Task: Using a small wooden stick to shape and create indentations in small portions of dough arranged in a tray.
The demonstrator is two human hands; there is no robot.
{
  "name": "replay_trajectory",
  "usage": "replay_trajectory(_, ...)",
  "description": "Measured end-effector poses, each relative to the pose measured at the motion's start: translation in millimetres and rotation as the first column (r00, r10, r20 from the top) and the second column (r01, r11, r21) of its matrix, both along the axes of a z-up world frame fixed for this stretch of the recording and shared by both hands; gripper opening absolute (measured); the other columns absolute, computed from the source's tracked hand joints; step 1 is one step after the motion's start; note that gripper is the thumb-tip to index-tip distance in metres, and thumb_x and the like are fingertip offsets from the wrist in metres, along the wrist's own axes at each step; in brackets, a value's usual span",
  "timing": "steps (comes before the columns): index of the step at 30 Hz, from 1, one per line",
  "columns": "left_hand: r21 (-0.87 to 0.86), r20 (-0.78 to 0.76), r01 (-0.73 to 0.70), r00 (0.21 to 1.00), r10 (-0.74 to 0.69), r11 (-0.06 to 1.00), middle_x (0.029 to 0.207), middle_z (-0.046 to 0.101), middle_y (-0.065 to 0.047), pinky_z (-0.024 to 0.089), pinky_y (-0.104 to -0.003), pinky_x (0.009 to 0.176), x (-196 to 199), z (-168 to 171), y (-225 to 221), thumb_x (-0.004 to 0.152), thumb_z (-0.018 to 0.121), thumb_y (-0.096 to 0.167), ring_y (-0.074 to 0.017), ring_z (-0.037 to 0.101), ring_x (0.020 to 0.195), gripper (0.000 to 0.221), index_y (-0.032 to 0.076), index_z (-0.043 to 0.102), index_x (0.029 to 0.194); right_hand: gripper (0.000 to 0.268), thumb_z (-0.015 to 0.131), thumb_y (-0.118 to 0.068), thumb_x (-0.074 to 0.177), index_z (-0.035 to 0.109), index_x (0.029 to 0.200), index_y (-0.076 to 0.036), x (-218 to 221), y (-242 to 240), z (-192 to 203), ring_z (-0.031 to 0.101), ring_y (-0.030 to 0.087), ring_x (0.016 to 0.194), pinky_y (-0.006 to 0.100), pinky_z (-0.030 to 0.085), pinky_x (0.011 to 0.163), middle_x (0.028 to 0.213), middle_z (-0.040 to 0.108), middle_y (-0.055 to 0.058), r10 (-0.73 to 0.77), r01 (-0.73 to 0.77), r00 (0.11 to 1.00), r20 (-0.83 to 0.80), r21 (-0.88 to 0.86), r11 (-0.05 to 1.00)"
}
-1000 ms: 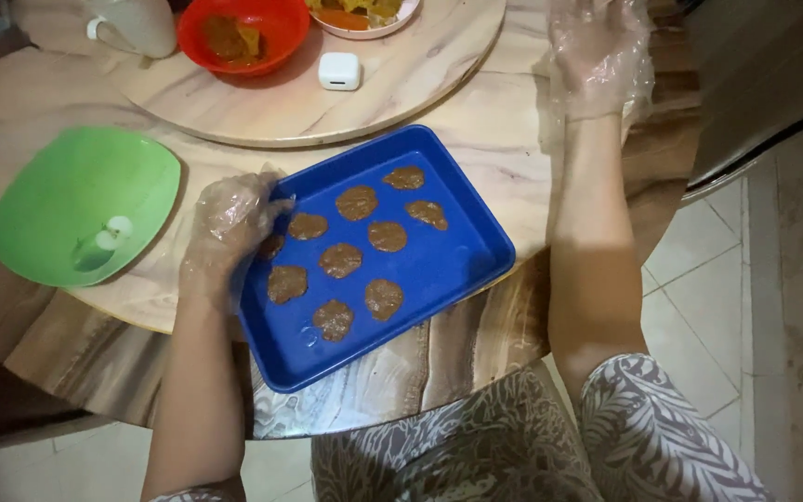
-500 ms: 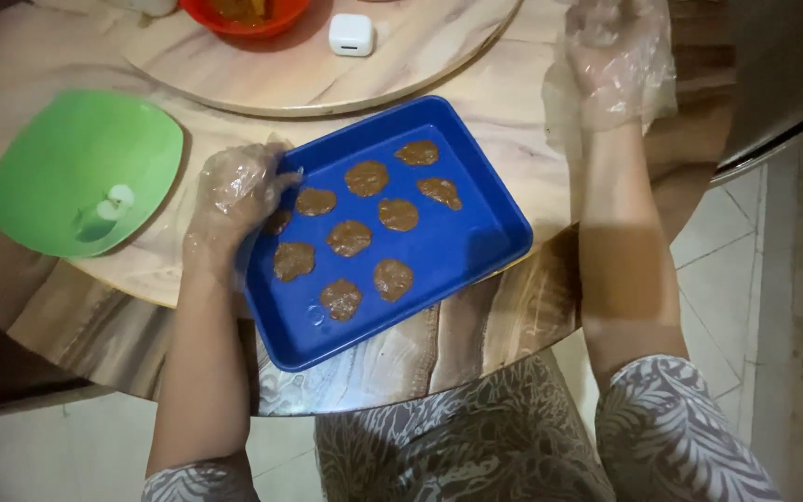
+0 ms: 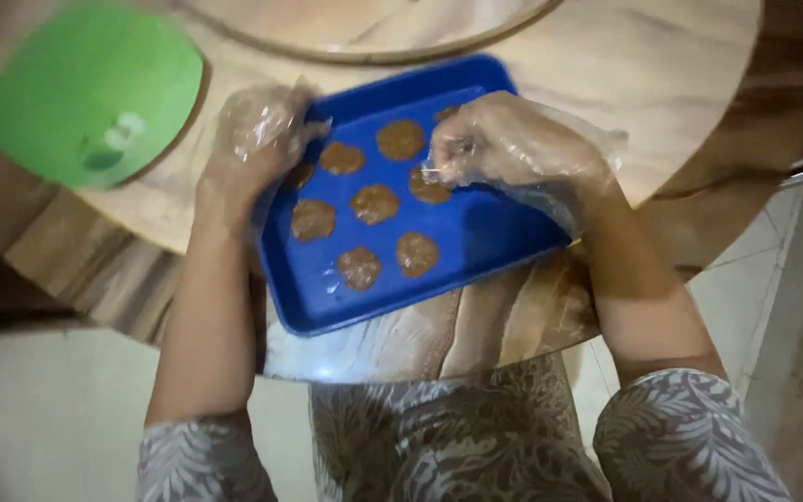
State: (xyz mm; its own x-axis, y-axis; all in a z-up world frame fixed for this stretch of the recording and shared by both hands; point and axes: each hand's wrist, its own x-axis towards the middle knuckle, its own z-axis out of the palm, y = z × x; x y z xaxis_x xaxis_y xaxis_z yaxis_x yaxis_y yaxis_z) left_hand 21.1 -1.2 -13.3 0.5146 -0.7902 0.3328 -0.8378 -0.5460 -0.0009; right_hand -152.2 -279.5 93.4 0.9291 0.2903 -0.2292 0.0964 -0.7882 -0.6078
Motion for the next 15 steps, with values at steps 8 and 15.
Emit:
replay_trajectory(8,-0.024,0.062,0.004,0.998,-0.003,1.000,0.080,0.068,-0.011,0.052,-0.047,0.065,-0.6,0.9,3.3,0.096,0.080,0.034,-0.0344,0.067,0.074,0.027,0.011,0.065,0.097,0.026,0.065,0.004,0.074,0.076,0.084,-0.018,2.6,14.8,-16.3,0.071,0.021,0.081,0.035,0.052,0.068,0.089,0.075,0.002,-0.010,-0.006,0.998,-0.067,-0.227,0.974)
replay_trajectory(15,-0.048,-0.065,0.001,0.998,-0.004,0.999,0.099,0.071,-0.017,0.052,-0.050,0.065,-1.1,3.8,1.5,0.090,0.080,0.023,-0.0384,0.066,0.084,0.024,0.006,0.070,0.102,0.018,0.078,-0.006,0.085,0.077,0.097,-0.018,3.9,25.2,-9.4,0.069,0.025,0.072,0.041,0.050,0.061,0.090,0.074,0.006,-0.168,0.131,0.981,-0.094,-0.308,0.942)
